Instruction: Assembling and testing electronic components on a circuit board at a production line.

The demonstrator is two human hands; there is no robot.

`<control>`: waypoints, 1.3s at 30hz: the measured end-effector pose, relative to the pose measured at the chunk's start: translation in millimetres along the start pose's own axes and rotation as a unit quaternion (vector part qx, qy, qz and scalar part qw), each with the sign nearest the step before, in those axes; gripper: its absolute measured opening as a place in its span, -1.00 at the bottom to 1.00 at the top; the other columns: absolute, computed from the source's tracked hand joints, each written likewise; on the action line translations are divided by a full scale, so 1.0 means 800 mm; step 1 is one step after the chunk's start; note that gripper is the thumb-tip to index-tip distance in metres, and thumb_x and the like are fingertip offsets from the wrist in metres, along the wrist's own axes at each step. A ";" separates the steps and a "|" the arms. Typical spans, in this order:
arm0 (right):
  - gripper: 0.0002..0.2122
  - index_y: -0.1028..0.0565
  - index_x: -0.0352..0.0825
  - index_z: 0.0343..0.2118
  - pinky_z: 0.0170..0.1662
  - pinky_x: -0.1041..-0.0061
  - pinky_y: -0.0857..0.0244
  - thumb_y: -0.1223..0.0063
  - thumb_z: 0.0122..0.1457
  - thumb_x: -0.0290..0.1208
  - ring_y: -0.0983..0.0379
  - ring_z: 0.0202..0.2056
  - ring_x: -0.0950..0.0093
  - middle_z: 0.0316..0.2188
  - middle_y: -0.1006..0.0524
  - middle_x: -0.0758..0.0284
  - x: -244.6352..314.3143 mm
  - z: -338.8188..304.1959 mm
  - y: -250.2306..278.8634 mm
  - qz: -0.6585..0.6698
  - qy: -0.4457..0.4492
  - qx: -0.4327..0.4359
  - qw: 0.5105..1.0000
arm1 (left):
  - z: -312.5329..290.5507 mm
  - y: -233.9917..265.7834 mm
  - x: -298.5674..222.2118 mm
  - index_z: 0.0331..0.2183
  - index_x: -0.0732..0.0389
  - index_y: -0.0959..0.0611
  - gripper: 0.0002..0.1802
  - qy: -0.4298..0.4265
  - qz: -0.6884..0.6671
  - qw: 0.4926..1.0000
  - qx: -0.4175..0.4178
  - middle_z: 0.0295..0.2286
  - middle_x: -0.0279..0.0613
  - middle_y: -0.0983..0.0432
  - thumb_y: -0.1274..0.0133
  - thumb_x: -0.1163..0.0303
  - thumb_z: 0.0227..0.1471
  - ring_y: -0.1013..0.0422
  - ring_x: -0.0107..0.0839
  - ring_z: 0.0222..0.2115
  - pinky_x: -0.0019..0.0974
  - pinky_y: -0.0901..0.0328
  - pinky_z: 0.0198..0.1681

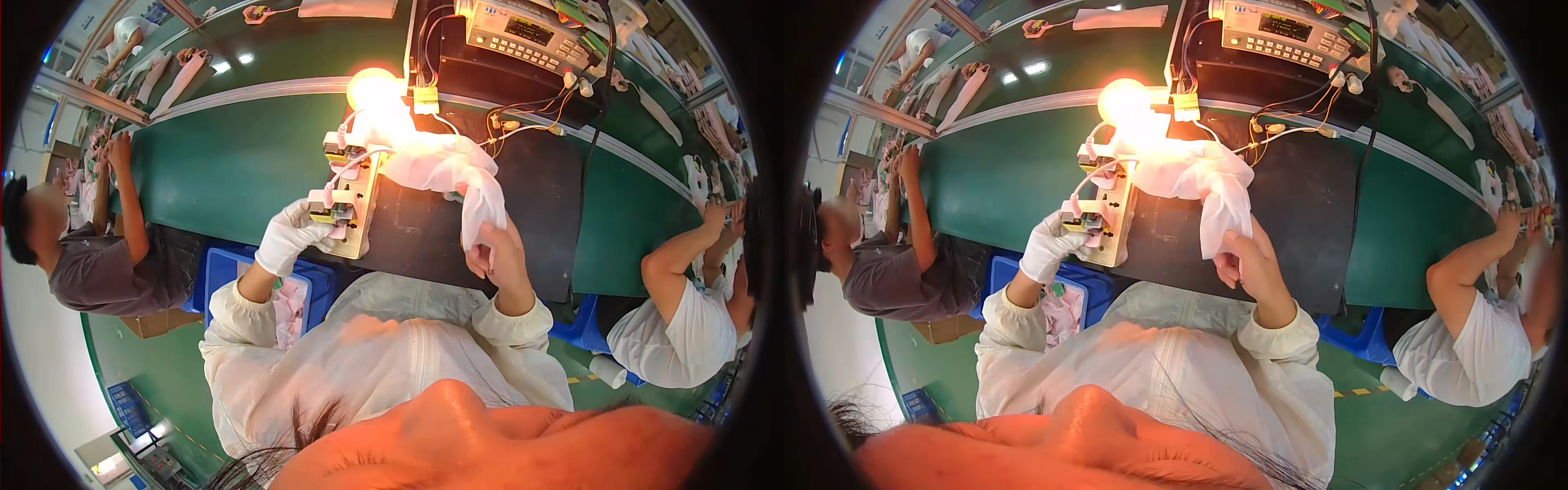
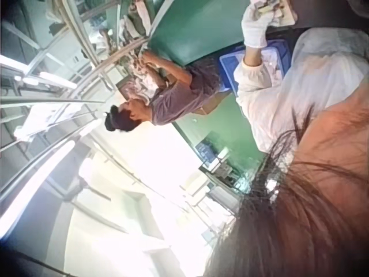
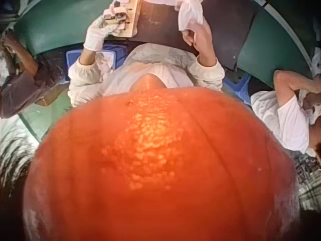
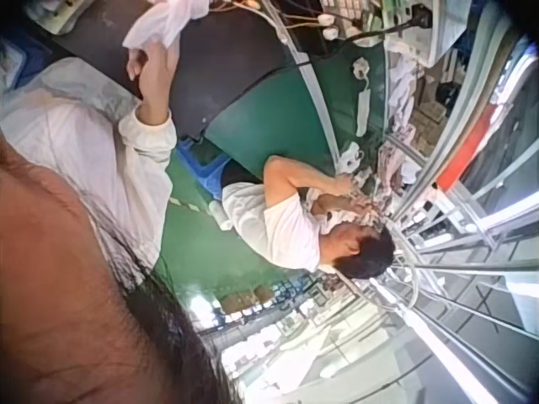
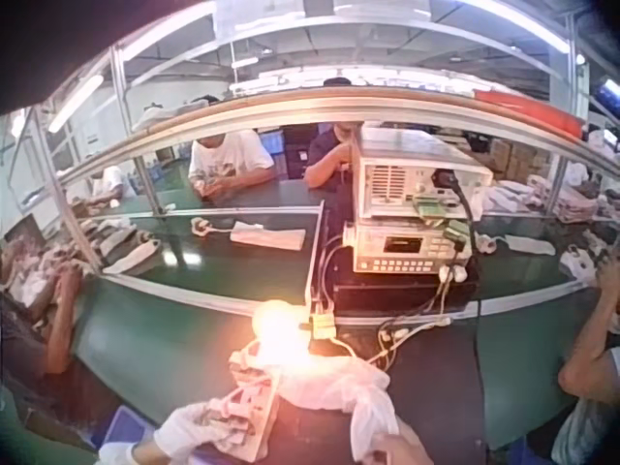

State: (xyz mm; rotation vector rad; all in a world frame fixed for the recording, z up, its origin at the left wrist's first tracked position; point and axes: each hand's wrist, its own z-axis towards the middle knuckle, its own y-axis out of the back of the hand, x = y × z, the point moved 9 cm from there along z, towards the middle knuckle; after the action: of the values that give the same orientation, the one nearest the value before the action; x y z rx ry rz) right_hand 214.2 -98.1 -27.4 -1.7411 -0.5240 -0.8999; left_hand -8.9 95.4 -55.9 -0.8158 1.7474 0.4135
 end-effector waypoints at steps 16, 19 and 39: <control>-0.83 -0.53 -0.32 -0.21 -0.46 0.43 -0.29 -0.05 0.15 -0.42 -0.42 -0.56 0.30 -0.52 -0.48 0.23 0.058 -0.010 0.021 -0.689 0.196 -0.119 0.688 | 0.021 0.018 -0.005 -0.13 0.24 -0.58 -0.53 -0.163 0.274 0.940 0.122 -0.29 -0.31 -0.55 -0.35 0.51 -0.16 -0.44 -0.54 -0.29 -0.44 -0.36 -0.14; -0.83 -0.51 -0.33 -0.22 -0.41 0.39 -0.30 -0.06 0.13 -0.44 -0.42 -0.49 0.24 -0.47 -0.47 0.21 0.058 -0.011 0.019 -0.701 0.193 -0.115 0.677 | 0.030 0.025 0.011 -0.11 0.23 -0.57 -0.48 -0.069 0.218 0.968 0.108 -0.28 -0.33 -0.54 -0.37 0.50 -0.18 -0.44 -0.56 -0.30 -0.44 -0.36 -0.15; -0.81 -0.50 -0.32 -0.28 -0.29 0.43 -0.33 -0.15 0.00 -0.53 -0.43 -0.32 0.30 -0.32 -0.46 0.29 0.112 0.025 -0.008 -0.812 0.277 -0.053 0.511 | 0.134 0.002 -0.058 0.03 0.26 -0.45 -0.33 -0.014 0.137 0.950 0.279 -0.19 -0.24 -0.51 -0.31 0.24 -0.10 -0.40 -0.53 -0.22 -0.47 -0.32 -0.17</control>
State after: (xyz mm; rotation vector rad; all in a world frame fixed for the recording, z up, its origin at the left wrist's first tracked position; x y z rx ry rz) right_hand 271.7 -84.0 43.1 -0.3743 -1.7029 -2.6471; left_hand 72.0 180.0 -47.8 -0.1622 1.8266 0.0949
